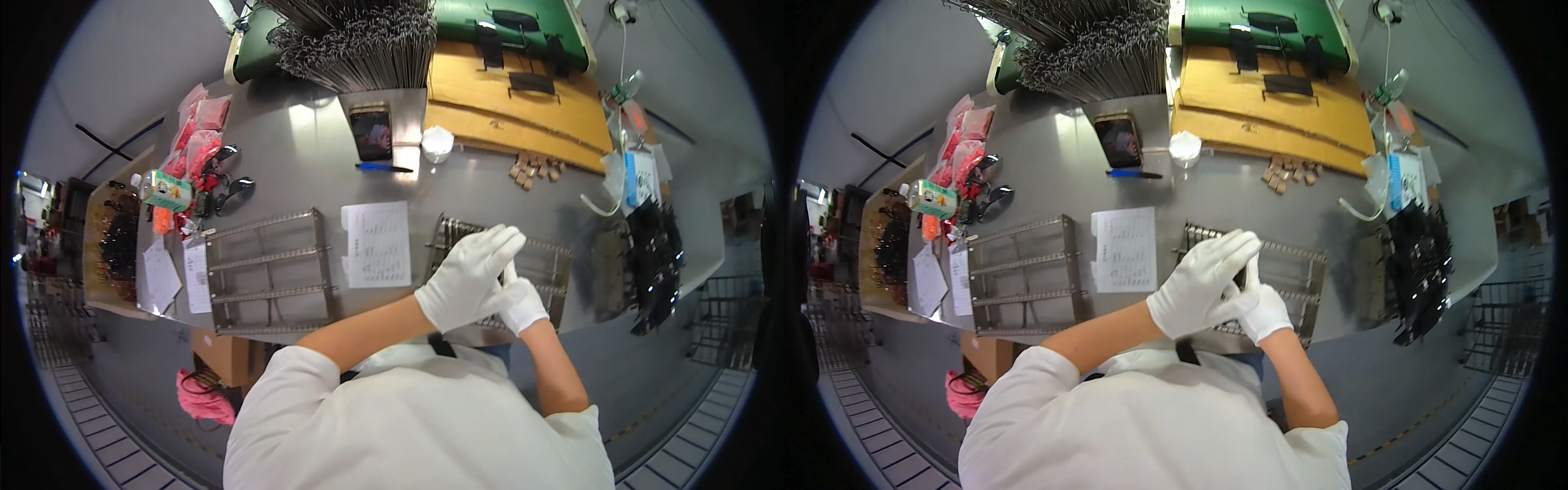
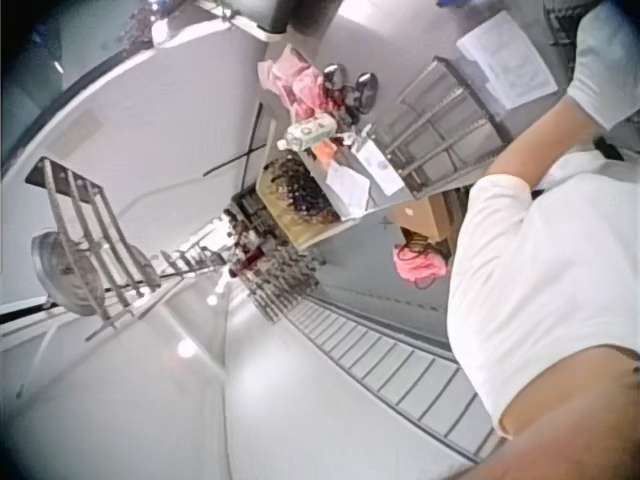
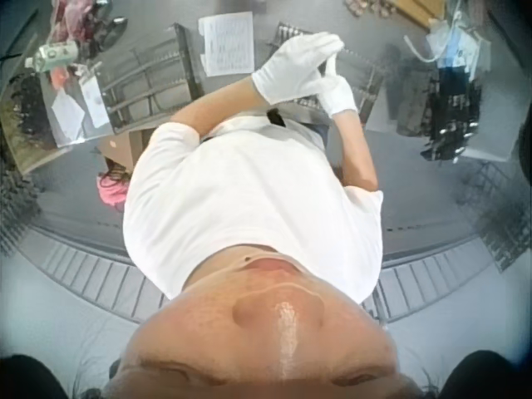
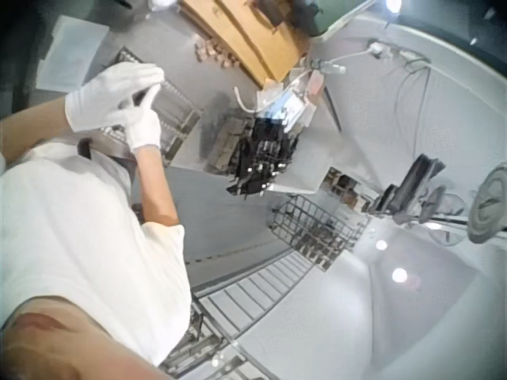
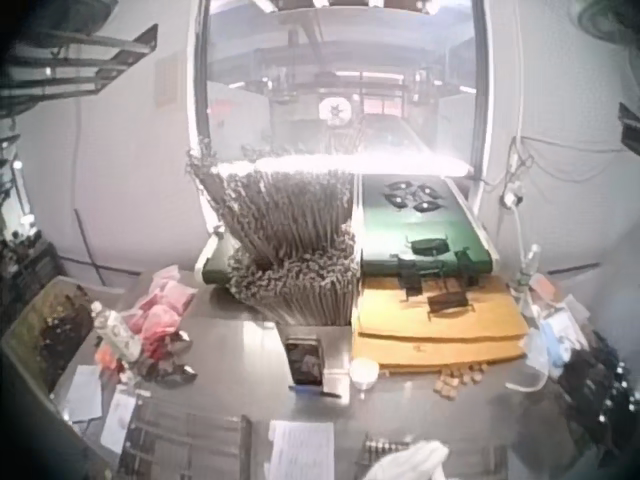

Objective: The person assembles sunglasses by inserting black plastic arms into a metal rack, then attaching the frame to the arms. The person repeats this process for multiple units, placing completed pairs on the table.

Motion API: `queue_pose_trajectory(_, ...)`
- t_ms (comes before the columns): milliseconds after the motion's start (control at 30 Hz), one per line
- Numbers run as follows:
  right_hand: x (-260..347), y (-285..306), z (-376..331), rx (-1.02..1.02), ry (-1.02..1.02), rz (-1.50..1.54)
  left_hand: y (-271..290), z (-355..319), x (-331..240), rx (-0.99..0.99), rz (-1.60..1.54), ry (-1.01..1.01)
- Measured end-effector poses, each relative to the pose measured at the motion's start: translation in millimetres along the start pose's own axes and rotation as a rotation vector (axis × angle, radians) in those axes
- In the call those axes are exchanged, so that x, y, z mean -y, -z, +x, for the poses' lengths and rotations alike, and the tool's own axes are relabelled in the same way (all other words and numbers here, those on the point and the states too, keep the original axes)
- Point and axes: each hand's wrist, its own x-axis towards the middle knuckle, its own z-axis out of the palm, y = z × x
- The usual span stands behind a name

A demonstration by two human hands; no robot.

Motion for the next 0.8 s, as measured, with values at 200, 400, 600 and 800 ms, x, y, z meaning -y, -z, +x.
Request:
queue_pose_trajectory(200,-31.5,78.6,69.1,-0.281,0.096,0.439,-2.6,3.6,5.5,0.204,0.152,0.03)
queue_pose_trajectory(400,-20.2,137.0,253.2,-0.611,0.218,-0.19,-11.5,-18.2,22.5,0.355,0.13,0.138)
queue_pose_trajectory(600,-36.5,203.2,406.3,-0.738,0.042,-0.6,-10.6,-24.1,21.4,0.449,0.077,0.203)
queue_pose_trajectory(800,-43.2,220.7,419.1,-0.605,0.043,-0.718,-19.9,-32.8,24.4,0.426,0.092,0.205)
